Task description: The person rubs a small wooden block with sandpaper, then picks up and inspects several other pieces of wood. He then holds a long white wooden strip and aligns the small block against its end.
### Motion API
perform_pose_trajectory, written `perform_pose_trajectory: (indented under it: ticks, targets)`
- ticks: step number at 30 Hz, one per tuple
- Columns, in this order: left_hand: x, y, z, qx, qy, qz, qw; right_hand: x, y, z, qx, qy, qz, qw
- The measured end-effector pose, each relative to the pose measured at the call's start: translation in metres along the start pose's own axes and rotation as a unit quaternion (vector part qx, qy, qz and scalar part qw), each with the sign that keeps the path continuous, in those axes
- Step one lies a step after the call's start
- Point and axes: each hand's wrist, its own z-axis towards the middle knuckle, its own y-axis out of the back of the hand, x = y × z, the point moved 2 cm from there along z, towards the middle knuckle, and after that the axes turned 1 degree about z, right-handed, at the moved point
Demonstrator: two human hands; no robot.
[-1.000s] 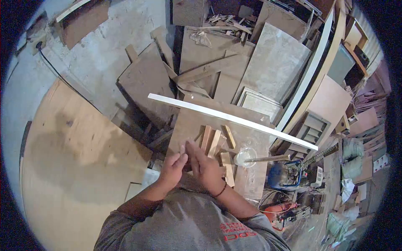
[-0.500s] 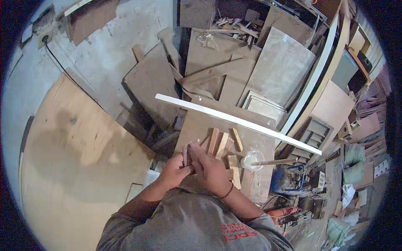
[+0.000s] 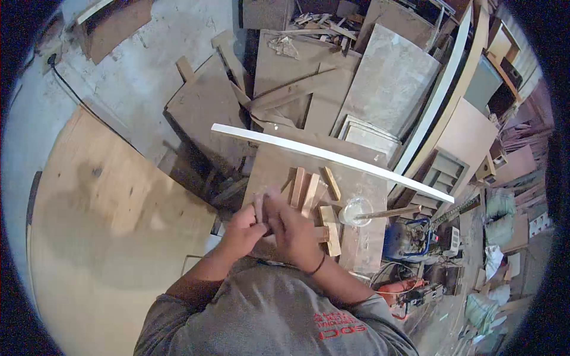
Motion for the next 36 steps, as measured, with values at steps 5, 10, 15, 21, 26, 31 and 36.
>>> perform_pose_trajectory:
  ticks: [5, 10, 15, 21, 26, 31, 36]
  targets:
    - [0.026, -0.005, -0.004, 0.014, -0.012, 0.043, 0.999, 0.003, 0.002, 0.009, -0.08, 0.011, 0.018, 0.997]
    - [0.006, 0.006, 0.006, 0.023, 0.018, -0.062, 0.998, 0.01, -0.008, 0.007, -0.03, -0.002, -0.035, 0.999]
    - [-0.013, -0.004, -0.001, 0.004, -0.057, 0.064, 0.996, 0.012, -0.006, 0.03, -0.022, 0.002, -0.055, 0.998]
    - [-0.013, 0.019, 0.013, 0.04, -0.077, 0.018, 0.996, 0.008, -0.019, 0.034, -0.059, 0.064, -0.035, 0.996]
    - [0.009, 0.022, 0.019, 0.01, -0.019, 0.004, 1.0, 0.008, -0.026, 0.033, -0.037, -0.023, -0.022, 0.999]
    - [0.044, 0.029, 0.02, 0.044, -0.007, 0.053, 0.998, -0.006, -0.011, 0.048, -0.071, -0.065, -0.036, 0.995]
    - [0.01, 0.036, 0.03, -0.001, 0.016, -0.124, 0.992, -0.012, -0.01, 0.039, -0.07, -0.017, 0.008, 0.997]
